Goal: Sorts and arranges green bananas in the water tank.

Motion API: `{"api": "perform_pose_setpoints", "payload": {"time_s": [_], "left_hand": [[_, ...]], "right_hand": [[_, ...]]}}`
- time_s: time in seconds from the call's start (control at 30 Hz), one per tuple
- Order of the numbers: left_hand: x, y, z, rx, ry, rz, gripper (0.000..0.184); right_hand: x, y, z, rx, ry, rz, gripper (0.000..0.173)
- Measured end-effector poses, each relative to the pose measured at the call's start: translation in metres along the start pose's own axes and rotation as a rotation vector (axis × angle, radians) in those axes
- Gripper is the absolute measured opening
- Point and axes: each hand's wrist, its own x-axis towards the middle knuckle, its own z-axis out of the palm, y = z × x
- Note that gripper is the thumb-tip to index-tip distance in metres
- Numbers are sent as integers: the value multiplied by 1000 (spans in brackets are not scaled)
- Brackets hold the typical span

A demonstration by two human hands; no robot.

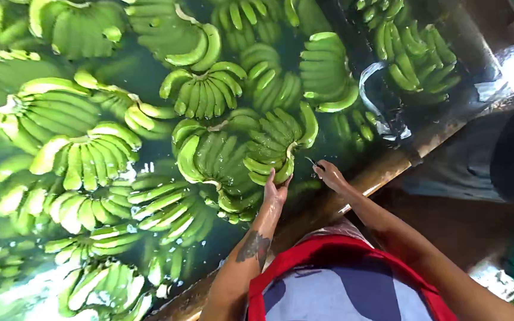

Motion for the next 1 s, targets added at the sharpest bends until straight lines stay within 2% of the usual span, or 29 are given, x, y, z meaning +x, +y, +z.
{"api": "perform_pose_setpoints", "payload": {"time_s": [0.1, 0.2, 0.43, 0.73, 1.0], "left_hand": [[-3, 6, 5, -58, 19, -33, 46], [-7, 4, 7, -104, 23, -74, 46], [-14, -11, 5, -121, 61, -112, 47], [-21, -30, -2, -131, 57, -89, 45], [-27, -40, -4, -135, 61, -92, 44]], "right_hand": [[17, 1, 21, 197, 16, 58, 35], [24, -16, 30, 433, 46, 115, 28], [25, -26, 43, 700, 36, 251, 21], [21, -14, 45, 709, 53, 258, 21], [21, -3, 51, 687, 99, 169, 22]]}}
